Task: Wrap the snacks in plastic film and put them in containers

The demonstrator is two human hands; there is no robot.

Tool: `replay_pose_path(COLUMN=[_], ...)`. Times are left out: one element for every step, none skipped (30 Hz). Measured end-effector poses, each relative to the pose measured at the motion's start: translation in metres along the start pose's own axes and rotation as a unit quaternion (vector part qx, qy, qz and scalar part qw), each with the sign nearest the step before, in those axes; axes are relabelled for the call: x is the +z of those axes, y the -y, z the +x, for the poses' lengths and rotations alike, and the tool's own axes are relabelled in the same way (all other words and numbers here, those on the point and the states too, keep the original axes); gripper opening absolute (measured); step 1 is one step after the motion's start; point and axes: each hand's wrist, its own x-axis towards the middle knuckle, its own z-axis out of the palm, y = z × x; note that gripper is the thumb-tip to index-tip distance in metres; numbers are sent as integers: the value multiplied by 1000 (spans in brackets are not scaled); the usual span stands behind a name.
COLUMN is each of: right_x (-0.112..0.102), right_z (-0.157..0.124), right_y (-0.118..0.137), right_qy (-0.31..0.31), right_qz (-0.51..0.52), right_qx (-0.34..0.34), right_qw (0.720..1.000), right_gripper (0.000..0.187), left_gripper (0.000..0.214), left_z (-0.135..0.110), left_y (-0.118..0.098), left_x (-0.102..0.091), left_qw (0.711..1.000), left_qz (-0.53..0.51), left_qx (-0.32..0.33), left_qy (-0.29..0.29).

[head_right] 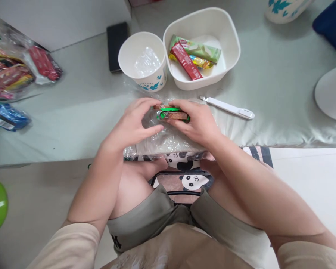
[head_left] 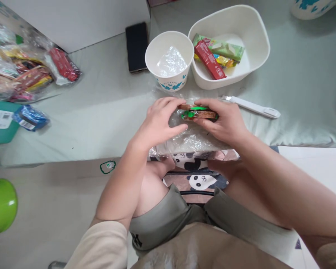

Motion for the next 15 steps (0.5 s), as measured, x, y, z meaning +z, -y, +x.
replay_pose_path(right_x=[0,1,0,0,-1,-2,-2,-2,-2,-2,-1,0,1,1,1], right_z=[0,1,1,1,1,0,0,-1,-1,-2,-2,-2,-2,-2,-1], right_y=[1,1,1,1,1,0,-1,-2,-4,-5,-6,-6,-6,-6,-5], right_qy=[-4,-6,-6,-5,-2,4,12,21,28,33,34,31,23,12,-3], right_qz=[3,6,9,12,15,19,22,23,22,18,13,8,5,4,5], right_qx=[4,8,10,8,3,-4,-13,-23,-32,-38,-42,-45,-48,-51,-55], right_qw=[1000,1000,1000,1000,1000,1000,1000,999,999,999,998,999,999,999,998], right_gripper=[36,36,37,38,41,45,50,55,59,61,61,60,58,55,51], left_gripper=[49,42,38,34,32,30,29,28,28,28,28,28,29,31,36], left_z=[2,4,6,7,8,8,8,8,8,7,7,6,6,6,6], left_y=[-2,-3,-5,-5,-5,-5,-5,-4,-3,-3,-2,-2,-1,-1,0], left_x=[0,0,0,0,0,0,1,1,1,2,2,3,3,4,6], left_qw=[1000,999,999,998,998,998,997,997,997,997,996,996,995,995,994], left_qz=[1,0,-1,-5,-9,-15,-19,-24,-28,-35,-42,-50,-57,-62,-65], left_qx=[-4,-3,2,10,17,21,24,24,25,26,27,29,30,30,29], left_qy=[-24,-41,-51,-57,-60,-62,-64,-67,-69,-70,-70,-72,-74,-78,-82])
